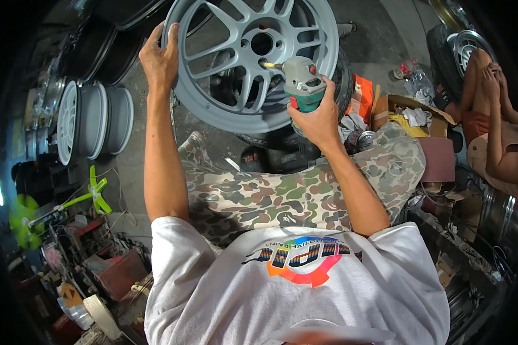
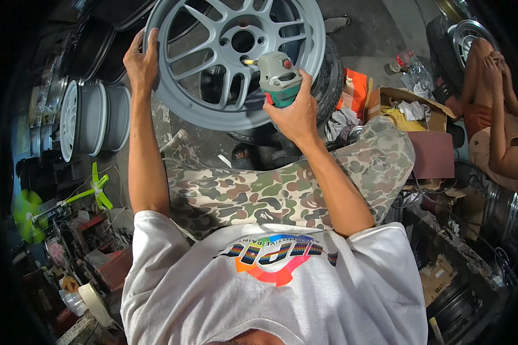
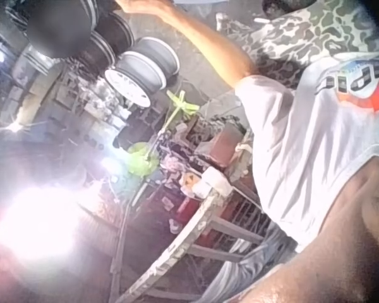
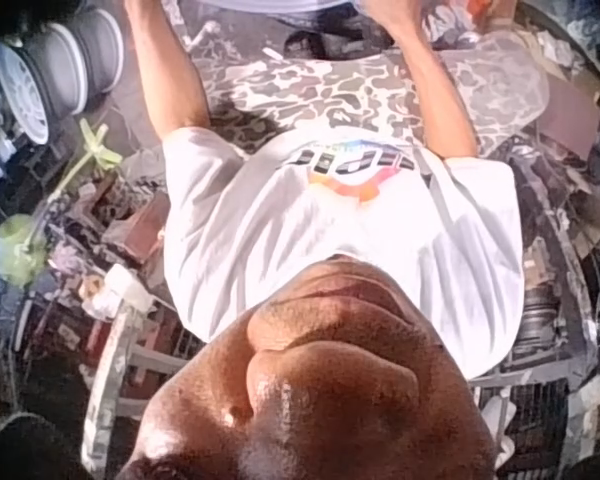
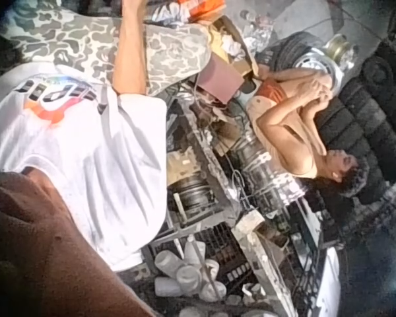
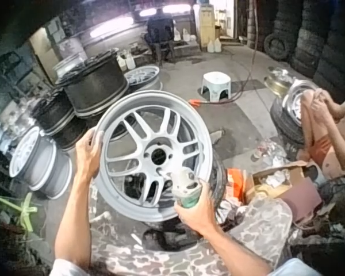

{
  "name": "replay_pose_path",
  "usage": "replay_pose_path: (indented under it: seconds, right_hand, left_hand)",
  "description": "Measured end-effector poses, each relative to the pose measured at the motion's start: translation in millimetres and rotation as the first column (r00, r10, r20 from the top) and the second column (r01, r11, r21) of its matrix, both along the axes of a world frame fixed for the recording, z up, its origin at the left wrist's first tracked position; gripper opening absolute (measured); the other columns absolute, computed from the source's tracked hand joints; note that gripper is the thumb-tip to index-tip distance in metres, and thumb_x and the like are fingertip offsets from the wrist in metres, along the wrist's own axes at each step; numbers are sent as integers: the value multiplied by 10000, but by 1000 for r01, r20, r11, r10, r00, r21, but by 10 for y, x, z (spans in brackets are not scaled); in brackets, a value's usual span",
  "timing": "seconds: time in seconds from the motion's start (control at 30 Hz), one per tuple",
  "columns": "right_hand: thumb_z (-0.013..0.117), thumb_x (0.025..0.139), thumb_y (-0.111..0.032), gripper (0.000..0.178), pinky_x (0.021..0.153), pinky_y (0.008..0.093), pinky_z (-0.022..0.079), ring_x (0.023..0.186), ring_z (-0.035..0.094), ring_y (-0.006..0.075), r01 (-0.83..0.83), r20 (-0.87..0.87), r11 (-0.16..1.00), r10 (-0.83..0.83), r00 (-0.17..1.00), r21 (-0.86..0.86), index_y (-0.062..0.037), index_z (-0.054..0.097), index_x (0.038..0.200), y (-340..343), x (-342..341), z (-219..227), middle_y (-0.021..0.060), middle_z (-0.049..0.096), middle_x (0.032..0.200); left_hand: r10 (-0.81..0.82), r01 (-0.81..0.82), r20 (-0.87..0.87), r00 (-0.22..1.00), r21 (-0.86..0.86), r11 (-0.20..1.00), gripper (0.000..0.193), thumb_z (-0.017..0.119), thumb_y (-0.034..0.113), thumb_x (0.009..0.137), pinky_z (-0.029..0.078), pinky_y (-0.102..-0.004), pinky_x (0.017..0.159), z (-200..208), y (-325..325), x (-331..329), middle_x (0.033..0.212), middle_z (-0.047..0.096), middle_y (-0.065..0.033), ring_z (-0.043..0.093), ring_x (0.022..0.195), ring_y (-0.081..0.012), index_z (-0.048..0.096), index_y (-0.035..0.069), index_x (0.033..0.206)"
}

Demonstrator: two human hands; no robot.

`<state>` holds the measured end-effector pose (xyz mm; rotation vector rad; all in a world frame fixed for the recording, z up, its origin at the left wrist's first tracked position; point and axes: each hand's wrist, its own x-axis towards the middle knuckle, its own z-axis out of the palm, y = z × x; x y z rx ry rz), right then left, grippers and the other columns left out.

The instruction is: Preparing a car wheel for refinishing by sanding the surface with a power grinder and by hand.

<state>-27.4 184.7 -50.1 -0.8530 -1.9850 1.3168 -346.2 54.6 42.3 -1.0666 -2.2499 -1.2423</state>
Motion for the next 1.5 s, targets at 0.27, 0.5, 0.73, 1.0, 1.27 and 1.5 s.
replay_pose_path:
  seconds: [0.27,0.5,0.73,1.0,1.27,1.5]
  right_hand:
    - [837,713,-135,871,897,467,554,1016,716,427,13,-13,1000,-13,1000,11,2,340,1415,15,-61,78,274,684,1128]
    - [836,710,-123,853,895,461,555,1031,714,425,11,-24,999,-10,1000,45,9,366,1409,-50,-14,31,281,688,1125]
    - [840,695,-125,859,911,452,553,1040,718,402,27,17,998,-28,999,54,6,380,1409,25,-54,88,265,694,1141]
    - [837,705,-153,841,921,449,546,1040,716,394,41,73,997,-46,996,70,-28,386,1404,80,-19,95,252,698,1140]
    - [851,705,-155,859,924,454,547,1050,713,406,15,65,998,-19,998,67,-20,383,1412,103,-14,121,268,695,1141]
    - [859,706,-128,858,915,464,547,1059,707,429,-65,60,993,59,996,99,-35,371,1406,6,-154,23,278,696,1114]
  left_hand:
    - [-7,7,-25,1000,11,1000,432,720,351,988,534,-294,746,-48,9,-4,950,771,-166,667,776,-125,721,7,1248]
    - [12,-10,54,998,-44,999,428,719,348,992,465,-250,628,-2,40,79,862,713,-75,559,678,-71,716,16,1262]
    - [-79,84,-98,992,52,995,398,720,322,996,518,-256,735,-73,52,26,939,768,-73,653,813,-87,717,36,1273]
    - [-30,31,70,997,-5,1000,257,649,147,1004,530,-329,834,217,147,357,1000,762,-152,681,904,-159,706,-5,1203]
    - [-65,65,94,993,10,998,258,636,154,1012,530,-324,860,224,158,373,1027,758,-173,692,938,-166,702,-7,1202]
    - [-26,26,-3,1000,-35,999,386,717,326,992,534,-291,839,34,85,242,1034,779,-134,699,939,-136,724,55,1267]
